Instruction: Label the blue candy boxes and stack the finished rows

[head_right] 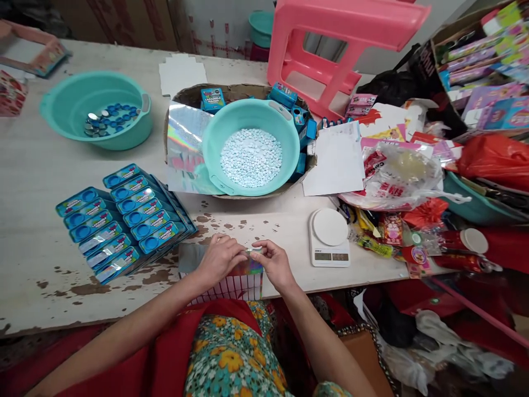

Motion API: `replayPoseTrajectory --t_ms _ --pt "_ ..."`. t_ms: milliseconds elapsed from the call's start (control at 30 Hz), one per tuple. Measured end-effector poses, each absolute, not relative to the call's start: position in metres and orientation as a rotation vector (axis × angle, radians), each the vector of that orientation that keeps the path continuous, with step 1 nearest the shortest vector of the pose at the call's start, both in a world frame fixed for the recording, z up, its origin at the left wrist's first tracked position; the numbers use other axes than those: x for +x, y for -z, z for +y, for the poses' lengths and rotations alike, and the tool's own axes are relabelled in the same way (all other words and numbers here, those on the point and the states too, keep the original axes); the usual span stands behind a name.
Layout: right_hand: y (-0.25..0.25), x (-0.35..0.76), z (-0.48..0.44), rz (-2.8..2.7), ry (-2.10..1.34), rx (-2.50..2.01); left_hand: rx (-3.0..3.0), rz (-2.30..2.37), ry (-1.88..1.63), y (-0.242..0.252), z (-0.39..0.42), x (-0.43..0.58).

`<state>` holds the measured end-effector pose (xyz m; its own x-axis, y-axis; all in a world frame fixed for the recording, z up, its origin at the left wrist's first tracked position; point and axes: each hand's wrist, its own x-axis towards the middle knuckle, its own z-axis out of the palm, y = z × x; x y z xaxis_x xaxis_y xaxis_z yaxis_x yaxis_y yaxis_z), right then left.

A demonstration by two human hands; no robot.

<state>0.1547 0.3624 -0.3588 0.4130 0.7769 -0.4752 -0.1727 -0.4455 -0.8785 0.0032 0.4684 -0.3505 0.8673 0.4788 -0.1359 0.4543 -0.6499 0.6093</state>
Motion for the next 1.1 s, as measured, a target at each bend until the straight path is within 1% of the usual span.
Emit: replayPoseTrajectory --t_ms 100,167,333,433,633,867,1033,1100 --pt "0.358 0.155 0.360 -0.560 -1.218 -1.711 2.265 0.636 0.026 0.350 0.471 0.007" --pt "0.356 0.158 0.358 -0.682 -1.190 -1.763 2.205 0.576 0.043 0.350 0.474 0.006" --pt "0.345 0.172 0.357 -1.422 -0.836 -1.987 2.215 0.526 0.036 0.355 0.477 0.002" --pt "0.344 0.178 0.360 -1.657 -0.711 -2.078 2.298 0.502 0.071 0.362 0.480 -0.006" --pt "0.353 0.186 0.361 -1.747 -0.756 -2.091 2.356 0.510 0.179 0.371 0.498 -0.039" --pt "0.361 0.194 0.364 -1.759 -0.860 -2.093 2.276 0.568 0.217 0.360 0.515 -0.069" --pt "0.369 0.198 0.362 -1.754 -0.872 -2.112 2.148 0.641 0.284 0.363 0.513 -0.100" --pt "0.368 0.197 0.359 -1.752 -0.882 -2.091 2.097 0.654 0.258 0.368 0.507 -0.112"
